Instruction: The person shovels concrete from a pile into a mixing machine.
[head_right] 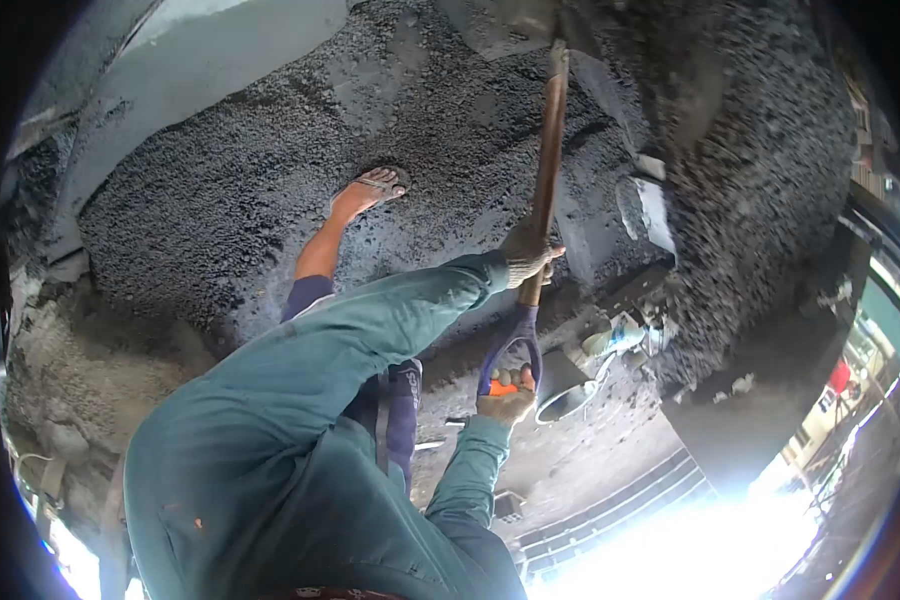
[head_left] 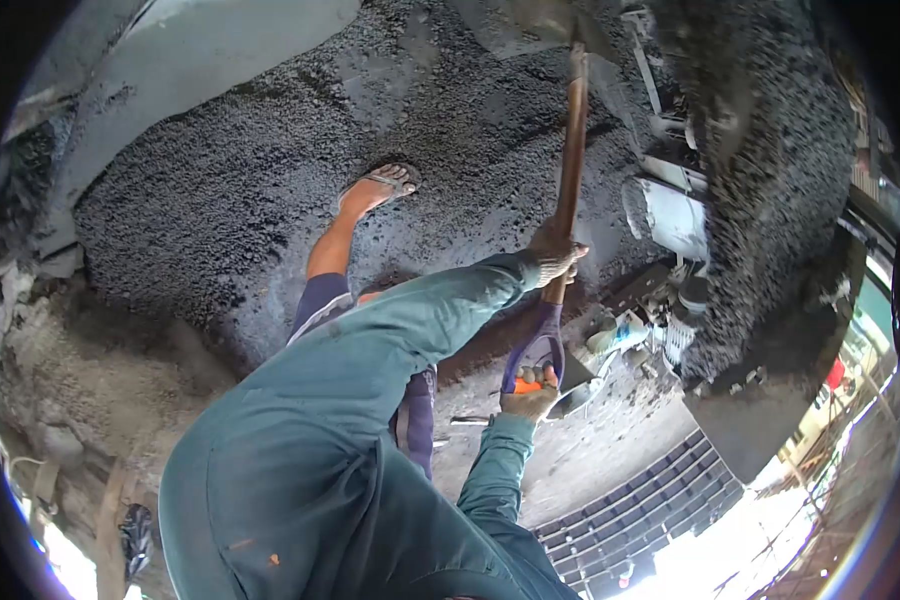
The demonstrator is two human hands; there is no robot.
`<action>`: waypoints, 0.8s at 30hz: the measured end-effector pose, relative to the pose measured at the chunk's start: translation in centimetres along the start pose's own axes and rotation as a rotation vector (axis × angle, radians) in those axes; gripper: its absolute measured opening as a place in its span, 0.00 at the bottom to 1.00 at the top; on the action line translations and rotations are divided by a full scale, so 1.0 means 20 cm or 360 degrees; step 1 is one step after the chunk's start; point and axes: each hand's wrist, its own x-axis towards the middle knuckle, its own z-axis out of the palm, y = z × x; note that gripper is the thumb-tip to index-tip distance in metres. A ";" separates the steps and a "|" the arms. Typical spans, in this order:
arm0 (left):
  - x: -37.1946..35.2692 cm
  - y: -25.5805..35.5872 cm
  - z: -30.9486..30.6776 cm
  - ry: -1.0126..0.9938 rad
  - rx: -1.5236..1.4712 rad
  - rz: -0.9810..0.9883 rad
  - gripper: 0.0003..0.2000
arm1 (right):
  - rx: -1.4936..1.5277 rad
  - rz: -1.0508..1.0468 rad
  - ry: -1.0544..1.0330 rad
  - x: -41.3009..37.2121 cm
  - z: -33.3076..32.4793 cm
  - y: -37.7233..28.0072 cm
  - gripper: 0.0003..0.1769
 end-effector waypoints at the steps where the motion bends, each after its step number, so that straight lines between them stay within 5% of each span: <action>1: 0.06 0.01 0.00 -0.0001 -0.0057 0.0003 0.14 | 0.0001 0.0005 0.0032 0.08 0.00 0.01 0.05; 9: 0.28 0.17 0.05 -0.0116 0.0014 0.0085 0.22 | -0.0090 -0.0069 -0.0176 0.28 0.25 -0.06 0.06; 13: 0.53 0.31 0.22 -0.0207 0.0037 0.0036 0.20 | -0.0487 -0.0335 -0.0156 0.47 0.47 -0.17 0.14; 16: 0.66 0.17 0.32 -0.0077 0.0200 -0.0058 0.19 | -0.0701 -0.0463 -0.0310 0.69 0.41 -0.25 0.17; 19: 0.71 0.10 0.34 0.0102 0.0348 -0.0159 0.18 | -0.0425 -0.0262 -0.0181 0.45 0.45 -0.19 0.14; 21: 1.05 -0.42 0.29 -0.0007 0.1014 0.0278 0.13 | -0.0369 -0.0142 -0.0056 0.47 0.24 -0.19 0.10; 24: 0.57 -0.52 0.32 0.0318 0.1323 0.0057 0.15 | -0.0055 -0.0035 0.0221 0.32 -0.04 -0.13 0.10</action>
